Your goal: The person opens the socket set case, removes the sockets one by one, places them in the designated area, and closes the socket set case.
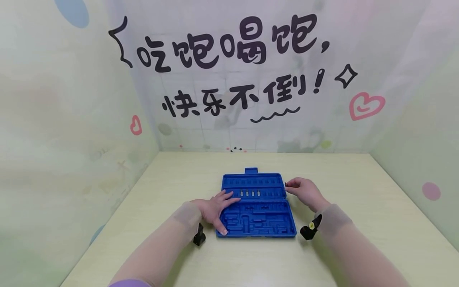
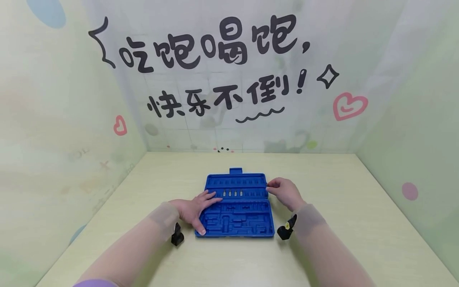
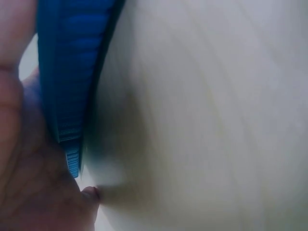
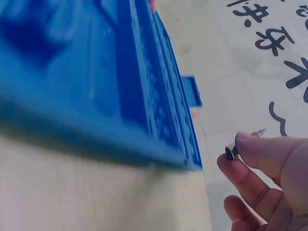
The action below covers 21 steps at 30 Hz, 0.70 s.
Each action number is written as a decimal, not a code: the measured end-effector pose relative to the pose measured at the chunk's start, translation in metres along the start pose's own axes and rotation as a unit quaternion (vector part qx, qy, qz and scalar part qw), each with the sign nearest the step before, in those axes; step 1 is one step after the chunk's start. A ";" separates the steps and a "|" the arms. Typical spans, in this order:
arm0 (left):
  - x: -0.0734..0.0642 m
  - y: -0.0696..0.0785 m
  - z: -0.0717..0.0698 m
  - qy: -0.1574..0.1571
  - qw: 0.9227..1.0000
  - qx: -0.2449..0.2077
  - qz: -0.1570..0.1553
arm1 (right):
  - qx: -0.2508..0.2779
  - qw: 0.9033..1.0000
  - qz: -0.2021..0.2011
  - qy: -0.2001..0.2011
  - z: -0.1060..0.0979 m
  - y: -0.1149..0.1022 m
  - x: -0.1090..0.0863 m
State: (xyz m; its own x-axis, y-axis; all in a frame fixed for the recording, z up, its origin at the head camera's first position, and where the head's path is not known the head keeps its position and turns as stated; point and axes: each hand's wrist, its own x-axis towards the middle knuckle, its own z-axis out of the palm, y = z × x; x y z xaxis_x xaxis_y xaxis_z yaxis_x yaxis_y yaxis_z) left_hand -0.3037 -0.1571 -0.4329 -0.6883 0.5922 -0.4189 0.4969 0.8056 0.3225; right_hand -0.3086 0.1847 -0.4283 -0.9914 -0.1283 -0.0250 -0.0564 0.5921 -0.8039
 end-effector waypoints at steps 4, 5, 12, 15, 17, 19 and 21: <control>0.001 0.001 0.001 -0.001 1.000 0.002 -0.002 | -0.047 0.999 -0.013 -0.006 -0.012 0.011 -0.005; 0.001 0.002 0.001 -0.001 1.000 0.003 -0.003 | -0.060 0.998 -0.019 -0.008 -0.015 0.014 -0.006; 0.001 0.003 0.001 -0.002 1.000 0.004 -0.004 | -0.127 0.989 -0.073 -0.002 -0.038 0.038 -0.013; 0.000 0.003 0.000 0.000 1.000 0.006 -0.005 | -0.148 0.985 -0.092 0.002 -0.046 0.048 -0.015; 0.000 0.002 0.000 0.001 1.000 0.006 -0.005 | -0.163 0.982 -0.099 0.004 -0.050 0.053 -0.016; 0.000 0.002 0.000 0.002 1.000 0.006 -0.003 | -0.176 0.979 -0.100 0.003 -0.053 0.057 -0.018; 0.000 0.002 0.001 0.003 1.000 0.003 -0.001 | -0.190 0.977 -0.093 0.001 -0.054 0.060 -0.020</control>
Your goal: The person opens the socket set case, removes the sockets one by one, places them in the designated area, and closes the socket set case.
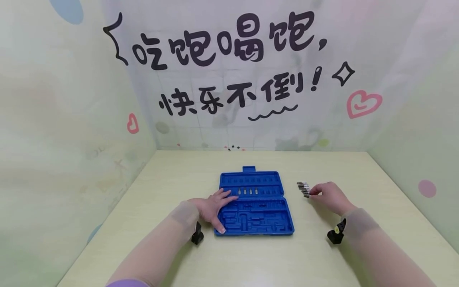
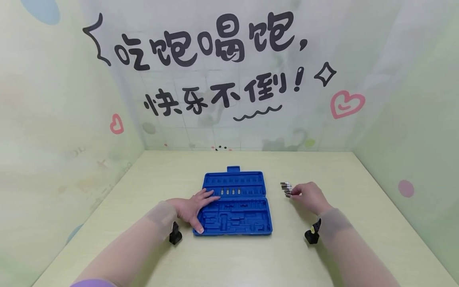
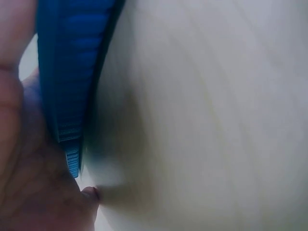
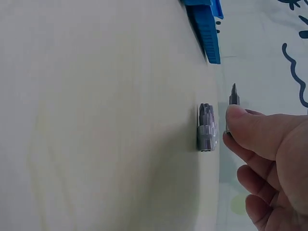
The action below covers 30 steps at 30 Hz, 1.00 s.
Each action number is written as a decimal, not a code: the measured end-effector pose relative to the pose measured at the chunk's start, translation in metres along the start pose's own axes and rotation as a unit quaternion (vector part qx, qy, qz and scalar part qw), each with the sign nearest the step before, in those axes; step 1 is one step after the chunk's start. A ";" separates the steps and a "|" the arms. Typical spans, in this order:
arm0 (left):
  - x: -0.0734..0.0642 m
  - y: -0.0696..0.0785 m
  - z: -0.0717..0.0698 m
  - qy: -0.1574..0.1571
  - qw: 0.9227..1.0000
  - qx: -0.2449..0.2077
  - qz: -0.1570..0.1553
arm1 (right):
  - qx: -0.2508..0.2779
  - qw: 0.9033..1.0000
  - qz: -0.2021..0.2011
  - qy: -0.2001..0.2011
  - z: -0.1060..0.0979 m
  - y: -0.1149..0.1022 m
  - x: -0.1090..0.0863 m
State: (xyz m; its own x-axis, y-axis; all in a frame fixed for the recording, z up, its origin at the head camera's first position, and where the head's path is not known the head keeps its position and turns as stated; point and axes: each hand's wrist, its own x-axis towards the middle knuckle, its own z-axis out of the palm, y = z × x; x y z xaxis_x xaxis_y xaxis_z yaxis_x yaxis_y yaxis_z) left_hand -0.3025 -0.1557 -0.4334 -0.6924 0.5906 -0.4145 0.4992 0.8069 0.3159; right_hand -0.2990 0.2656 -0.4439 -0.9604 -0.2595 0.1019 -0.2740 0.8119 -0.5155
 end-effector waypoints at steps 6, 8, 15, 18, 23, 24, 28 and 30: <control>0.000 0.000 0.000 -0.003 1.000 0.000 0.000 | -0.048 0.999 0.016 -0.015 0.004 0.003 -0.002; -0.001 0.000 0.000 -0.005 1.000 0.001 -0.002 | -0.058 0.998 0.011 -0.009 0.006 0.004 -0.002; -0.001 0.001 -0.001 -0.005 1.000 0.002 -0.007 | -0.075 0.997 -0.004 0.011 0.008 0.005 0.000; -0.001 0.001 -0.001 -0.004 1.000 0.003 -0.007 | -0.078 0.997 -0.002 0.013 0.008 0.006 0.000; 0.000 0.002 0.000 -0.001 1.000 0.005 -0.005 | -0.072 0.997 0.005 0.017 0.008 0.005 0.000; 0.000 0.002 0.000 -0.001 1.000 0.005 -0.005 | -0.070 0.997 0.008 0.017 0.008 0.005 0.000; -0.001 0.002 -0.001 -0.001 1.000 0.004 -0.003 | -0.064 0.998 0.019 0.016 0.009 0.005 0.000; -0.002 0.003 -0.001 -0.002 1.000 0.003 -0.002 | -0.064 0.998 0.021 0.016 0.009 0.005 0.000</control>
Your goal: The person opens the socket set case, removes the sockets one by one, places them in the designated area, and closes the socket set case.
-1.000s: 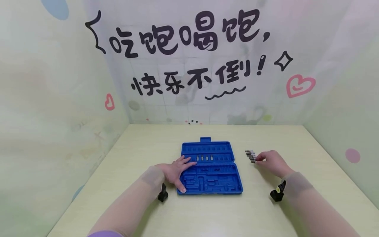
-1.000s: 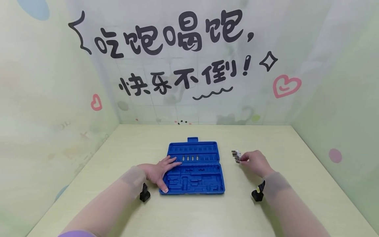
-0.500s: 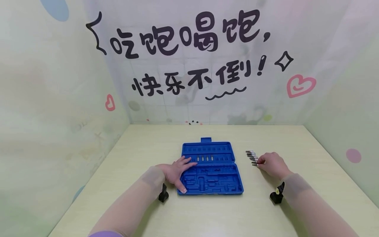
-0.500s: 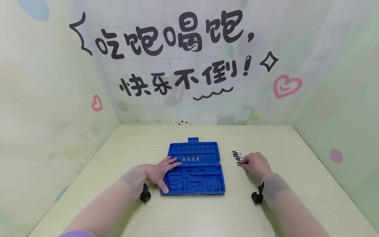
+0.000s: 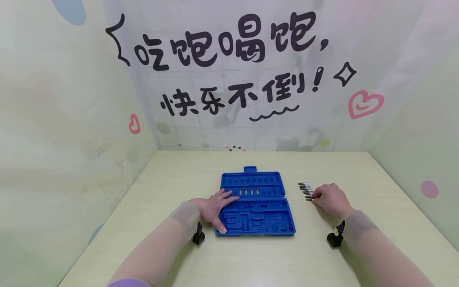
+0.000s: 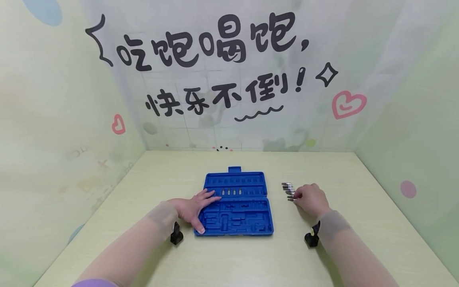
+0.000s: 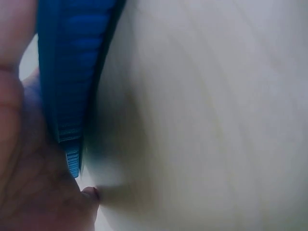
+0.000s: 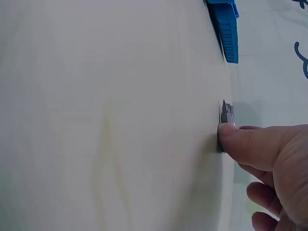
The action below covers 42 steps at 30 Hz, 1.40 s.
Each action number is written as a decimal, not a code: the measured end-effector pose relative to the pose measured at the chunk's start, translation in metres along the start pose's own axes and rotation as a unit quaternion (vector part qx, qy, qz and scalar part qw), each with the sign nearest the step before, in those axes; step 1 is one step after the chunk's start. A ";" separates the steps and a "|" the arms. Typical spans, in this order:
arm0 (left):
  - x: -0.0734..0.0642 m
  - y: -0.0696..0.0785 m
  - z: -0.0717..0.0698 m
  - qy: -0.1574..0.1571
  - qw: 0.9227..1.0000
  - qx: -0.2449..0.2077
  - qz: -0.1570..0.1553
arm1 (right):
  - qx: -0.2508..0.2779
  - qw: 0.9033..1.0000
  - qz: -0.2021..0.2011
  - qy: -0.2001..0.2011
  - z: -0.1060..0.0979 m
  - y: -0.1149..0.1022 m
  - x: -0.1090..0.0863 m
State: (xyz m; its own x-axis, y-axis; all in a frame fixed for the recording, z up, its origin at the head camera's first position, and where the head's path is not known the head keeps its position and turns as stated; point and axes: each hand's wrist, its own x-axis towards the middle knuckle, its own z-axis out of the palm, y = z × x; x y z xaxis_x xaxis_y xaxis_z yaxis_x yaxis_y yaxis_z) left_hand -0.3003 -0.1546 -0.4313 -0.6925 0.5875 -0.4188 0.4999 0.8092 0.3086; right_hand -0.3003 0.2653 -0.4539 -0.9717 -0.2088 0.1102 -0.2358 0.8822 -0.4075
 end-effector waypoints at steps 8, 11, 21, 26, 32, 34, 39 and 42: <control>0.001 -0.001 0.000 0.001 1.000 -0.002 0.001 | 0.002 1.000 0.000 0.004 -0.004 0.001 -0.002; 0.002 -0.001 0.000 0.000 1.000 -0.003 -0.001 | 0.007 1.000 0.000 0.002 -0.009 -0.001 -0.004; 0.002 0.000 -0.002 -0.002 1.000 -0.002 -0.003 | 0.082 0.997 -0.005 0.005 -0.018 -0.040 0.009; 0.002 0.001 -0.002 0.000 1.000 -0.002 -0.001 | 0.184 0.982 0.042 -0.003 -0.006 -0.075 0.020; 0.002 0.001 -0.001 0.000 1.000 -0.004 -0.004 | 0.308 0.946 0.101 -0.006 0.014 -0.117 0.033; 0.001 0.000 -0.001 -0.001 1.000 -0.004 -0.005 | 0.336 0.934 0.119 -0.002 0.021 -0.128 0.038; 0.001 -0.001 0.000 -0.003 1.000 -0.001 -0.006 | 0.364 0.918 0.158 0.014 0.039 -0.147 0.045; 0.002 -0.002 0.000 -0.004 1.000 -0.003 -0.003 | 0.335 0.925 0.178 0.026 0.050 -0.153 0.047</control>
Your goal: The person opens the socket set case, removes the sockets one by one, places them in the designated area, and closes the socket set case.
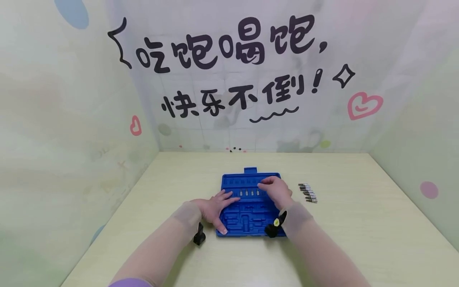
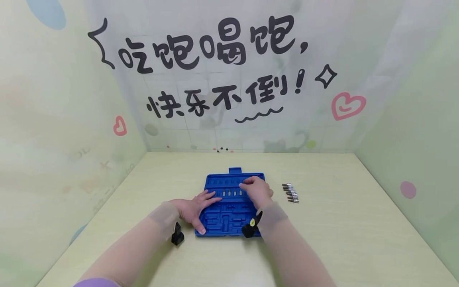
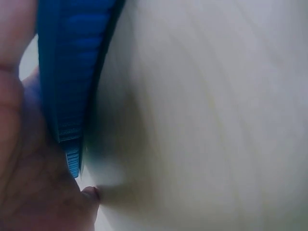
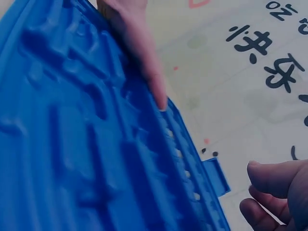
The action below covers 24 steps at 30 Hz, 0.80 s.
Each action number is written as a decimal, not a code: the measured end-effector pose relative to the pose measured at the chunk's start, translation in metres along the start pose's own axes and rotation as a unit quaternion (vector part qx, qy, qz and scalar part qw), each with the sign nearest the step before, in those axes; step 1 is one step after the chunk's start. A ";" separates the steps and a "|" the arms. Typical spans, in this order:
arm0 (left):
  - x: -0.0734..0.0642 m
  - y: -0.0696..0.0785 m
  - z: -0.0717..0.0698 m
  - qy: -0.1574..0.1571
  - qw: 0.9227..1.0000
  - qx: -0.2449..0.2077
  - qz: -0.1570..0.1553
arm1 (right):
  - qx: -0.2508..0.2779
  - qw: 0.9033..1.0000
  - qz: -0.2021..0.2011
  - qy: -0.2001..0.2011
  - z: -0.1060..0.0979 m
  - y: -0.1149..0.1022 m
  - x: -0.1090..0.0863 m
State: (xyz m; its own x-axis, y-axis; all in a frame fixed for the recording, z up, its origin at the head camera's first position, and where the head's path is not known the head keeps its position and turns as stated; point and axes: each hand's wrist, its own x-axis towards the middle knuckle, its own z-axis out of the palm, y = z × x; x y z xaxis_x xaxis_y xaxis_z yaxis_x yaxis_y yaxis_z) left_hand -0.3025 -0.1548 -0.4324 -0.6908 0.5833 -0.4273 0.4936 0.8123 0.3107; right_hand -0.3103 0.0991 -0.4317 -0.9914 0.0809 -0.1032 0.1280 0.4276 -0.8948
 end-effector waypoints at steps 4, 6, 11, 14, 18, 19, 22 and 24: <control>0.000 -0.001 0.000 -0.001 1.000 -0.001 0.007 | -0.057 0.998 0.001 0.020 0.012 0.007 0.001; 0.001 -0.001 0.000 -0.001 1.000 0.001 0.009 | -0.083 0.996 -0.004 0.027 0.015 0.011 0.001; 0.002 -0.003 0.000 0.002 1.000 0.003 0.006 | -0.133 0.991 -0.003 0.032 0.021 0.016 0.003; 0.003 -0.003 0.000 0.004 1.000 0.003 0.006 | -0.148 0.989 0.012 0.027 0.021 0.013 0.003; 0.004 -0.003 0.000 0.004 1.000 0.004 0.007 | -0.160 0.986 0.041 0.018 0.019 0.008 0.003; 0.004 -0.003 0.000 0.003 1.000 0.005 0.007 | -0.162 0.985 0.049 0.014 0.019 0.006 0.004; 0.004 -0.003 0.000 0.002 1.000 0.002 0.005 | -0.177 0.982 0.070 -0.001 0.019 0.001 0.005; 0.004 -0.002 0.000 0.001 1.000 0.000 0.004 | -0.186 0.979 0.083 -0.007 0.019 -0.002 0.007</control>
State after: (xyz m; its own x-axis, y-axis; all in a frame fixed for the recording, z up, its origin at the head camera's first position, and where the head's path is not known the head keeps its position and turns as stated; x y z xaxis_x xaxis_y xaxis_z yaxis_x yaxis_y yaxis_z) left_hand -0.3067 -0.1542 -0.4347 -0.6887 0.5890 -0.4228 0.4984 0.8081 0.3139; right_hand -0.3176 0.0818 -0.4393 -0.9559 0.1659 -0.2424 0.2865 0.7083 -0.6451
